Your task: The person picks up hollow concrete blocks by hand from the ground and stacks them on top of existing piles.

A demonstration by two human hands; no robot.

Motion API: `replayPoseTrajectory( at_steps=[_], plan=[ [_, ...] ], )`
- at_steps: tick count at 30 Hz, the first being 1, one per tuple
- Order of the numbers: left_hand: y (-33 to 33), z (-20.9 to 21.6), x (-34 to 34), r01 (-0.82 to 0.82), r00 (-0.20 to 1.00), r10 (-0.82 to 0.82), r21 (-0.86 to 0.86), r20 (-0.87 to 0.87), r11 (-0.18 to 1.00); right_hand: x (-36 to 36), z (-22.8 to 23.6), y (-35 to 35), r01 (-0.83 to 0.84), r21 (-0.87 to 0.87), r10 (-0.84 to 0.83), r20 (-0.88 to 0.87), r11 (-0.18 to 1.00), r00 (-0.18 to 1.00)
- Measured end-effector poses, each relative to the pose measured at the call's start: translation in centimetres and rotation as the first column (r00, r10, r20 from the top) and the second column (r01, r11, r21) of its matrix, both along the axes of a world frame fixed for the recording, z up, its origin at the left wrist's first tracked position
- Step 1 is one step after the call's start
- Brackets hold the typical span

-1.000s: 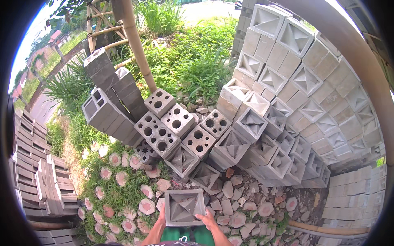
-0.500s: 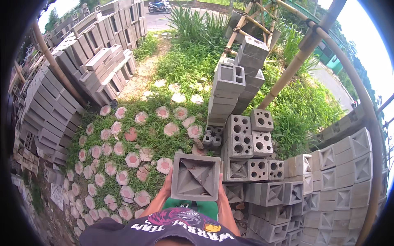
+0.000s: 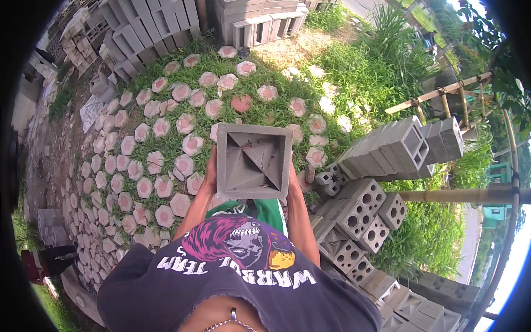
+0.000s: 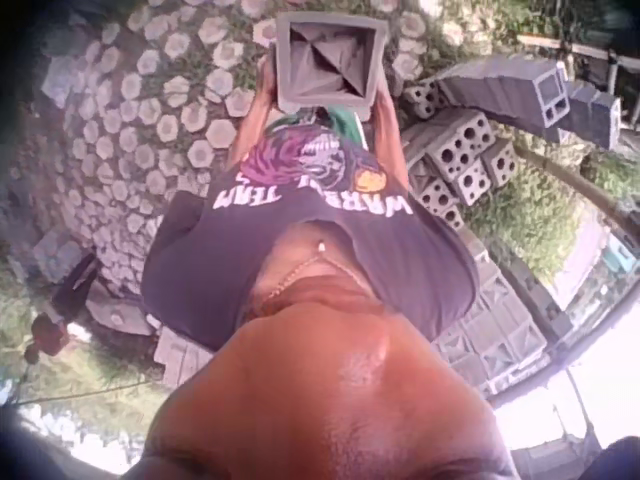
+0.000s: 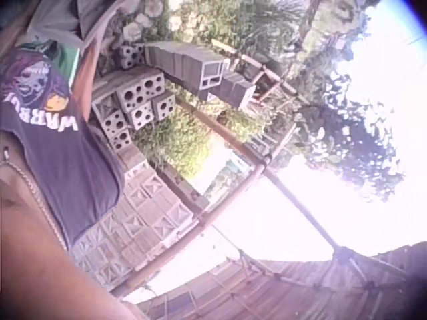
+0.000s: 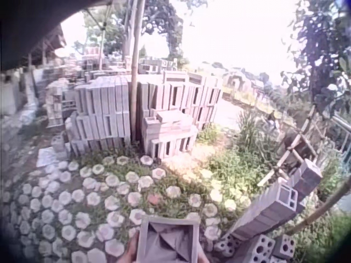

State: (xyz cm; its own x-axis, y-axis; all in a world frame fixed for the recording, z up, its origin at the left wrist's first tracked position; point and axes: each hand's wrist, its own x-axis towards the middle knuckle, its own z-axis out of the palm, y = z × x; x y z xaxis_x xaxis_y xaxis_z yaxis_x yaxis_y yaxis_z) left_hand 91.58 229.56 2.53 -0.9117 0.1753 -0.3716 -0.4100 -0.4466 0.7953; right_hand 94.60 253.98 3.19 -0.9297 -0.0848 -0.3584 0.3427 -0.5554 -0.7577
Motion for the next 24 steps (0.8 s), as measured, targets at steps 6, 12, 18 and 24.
replayPoseTrajectory(
  at_steps=[6, 12, 18, 24],
  plan=[
    [-4.4, -1.1, -1.6, -0.217, 0.970, 0.219, -0.031, 0.105, 0.976, -7.5, -0.4, -4.5, -0.255, 0.063, 0.252, 0.058, 0.965, 0.966],
    [-8.5, -5.3, -6.2, -0.445, 0.877, 0.470, -0.198, 0.101, 0.873, -17.7, -4.1, -8.7, -0.442, -0.031, 0.443, 0.060, 0.896, 0.894],
    [-9.5, -2.7, -12.6, -0.670, 0.724, 0.667, -0.048, 0.178, 0.740, -29.1, -3.0, -13.7, -0.550, -0.143, 0.564, 0.091, 0.823, 0.820],
    [-12.8, -1.1, -15.0, -0.815, 0.552, 0.802, -0.057, 0.228, 0.577, -33.5, -2.8, -18.7, -0.733, 0.028, 0.727, 0.112, 0.679, 0.678]
  ],
)
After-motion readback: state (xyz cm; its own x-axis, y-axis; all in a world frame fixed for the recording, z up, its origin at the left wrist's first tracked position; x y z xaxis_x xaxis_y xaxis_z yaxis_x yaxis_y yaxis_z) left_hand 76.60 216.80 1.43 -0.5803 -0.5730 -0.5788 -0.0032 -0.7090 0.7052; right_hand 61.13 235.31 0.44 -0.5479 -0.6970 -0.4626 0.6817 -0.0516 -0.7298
